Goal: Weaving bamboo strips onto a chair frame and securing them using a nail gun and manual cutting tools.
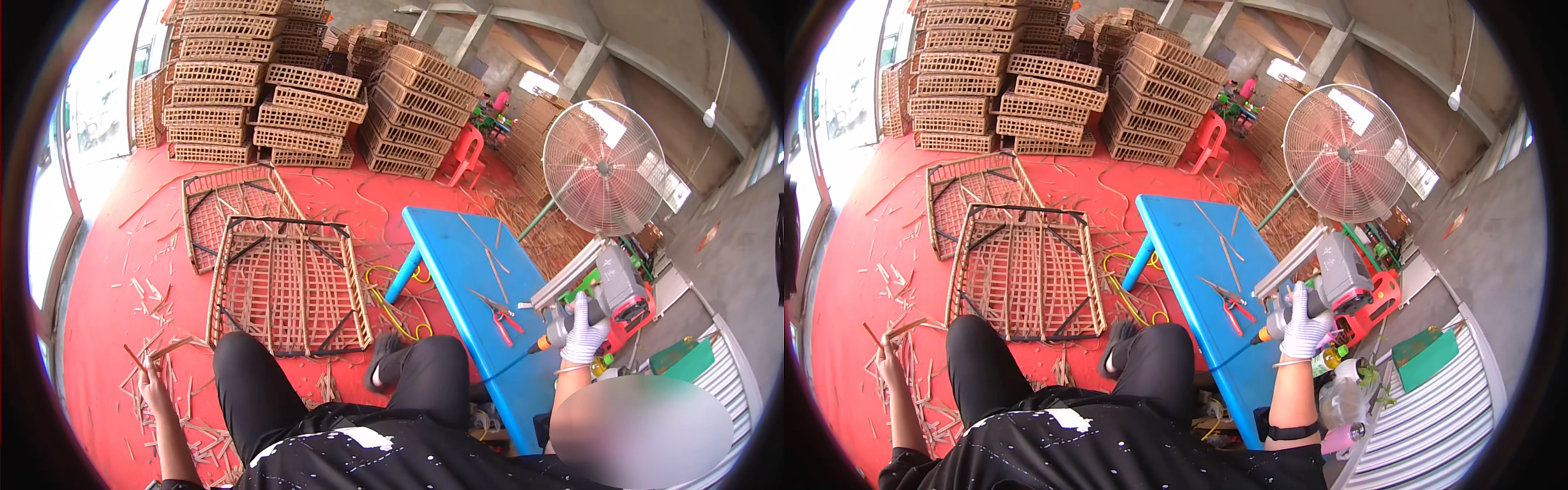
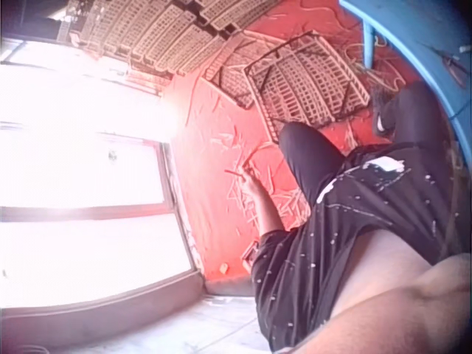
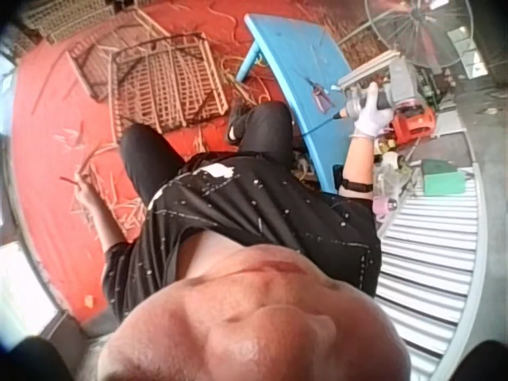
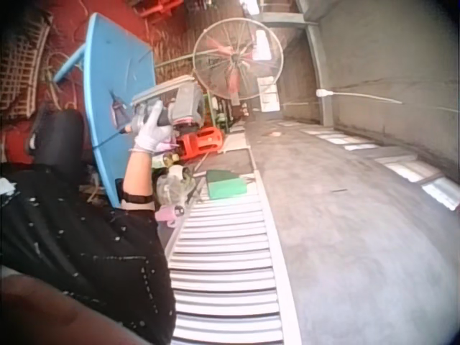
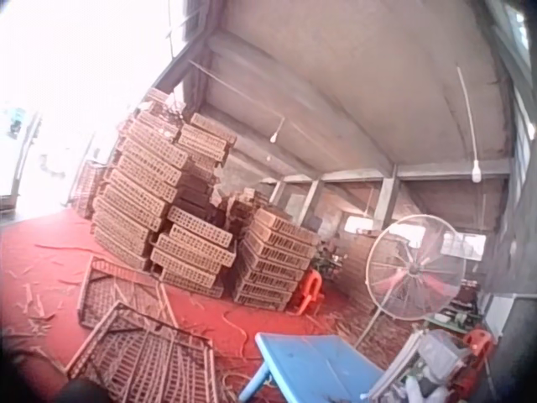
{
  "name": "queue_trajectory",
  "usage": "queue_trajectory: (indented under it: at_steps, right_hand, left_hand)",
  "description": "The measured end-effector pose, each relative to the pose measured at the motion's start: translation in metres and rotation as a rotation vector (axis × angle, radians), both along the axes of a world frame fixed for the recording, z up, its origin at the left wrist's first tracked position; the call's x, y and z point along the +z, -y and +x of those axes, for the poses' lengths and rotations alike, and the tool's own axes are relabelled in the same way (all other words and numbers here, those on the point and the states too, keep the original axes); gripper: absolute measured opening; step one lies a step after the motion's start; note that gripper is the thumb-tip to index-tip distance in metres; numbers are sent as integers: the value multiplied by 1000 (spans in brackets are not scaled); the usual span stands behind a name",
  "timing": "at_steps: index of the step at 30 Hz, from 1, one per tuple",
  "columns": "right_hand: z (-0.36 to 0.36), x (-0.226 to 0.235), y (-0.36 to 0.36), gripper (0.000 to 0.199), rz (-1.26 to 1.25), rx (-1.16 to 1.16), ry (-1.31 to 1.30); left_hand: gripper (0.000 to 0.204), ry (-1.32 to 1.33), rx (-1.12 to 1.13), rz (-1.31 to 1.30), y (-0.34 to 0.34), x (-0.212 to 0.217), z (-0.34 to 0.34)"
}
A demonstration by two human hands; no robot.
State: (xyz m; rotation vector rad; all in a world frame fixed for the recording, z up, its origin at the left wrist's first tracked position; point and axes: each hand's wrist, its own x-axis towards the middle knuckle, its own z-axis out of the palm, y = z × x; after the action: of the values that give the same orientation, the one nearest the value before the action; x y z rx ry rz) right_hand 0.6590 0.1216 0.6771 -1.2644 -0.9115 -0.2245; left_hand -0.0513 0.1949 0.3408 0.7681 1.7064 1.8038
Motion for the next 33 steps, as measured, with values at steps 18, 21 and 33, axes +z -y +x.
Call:
queue_trajectory:
  at_steps: [18,21,33]
  right_hand:
    - [-41,-29,-103,20,-197,129,883]
    - [-60,-23,-133,14,-186,140,836]
    - [-72,-153,-270,29,-958,752,21]
  left_hand:
    - [30,-388,-91,97,-74,158,34]
    - [26,-484,-243,58,-110,188,58]
    - [29,-463,-696,-500,-274,-3,261]
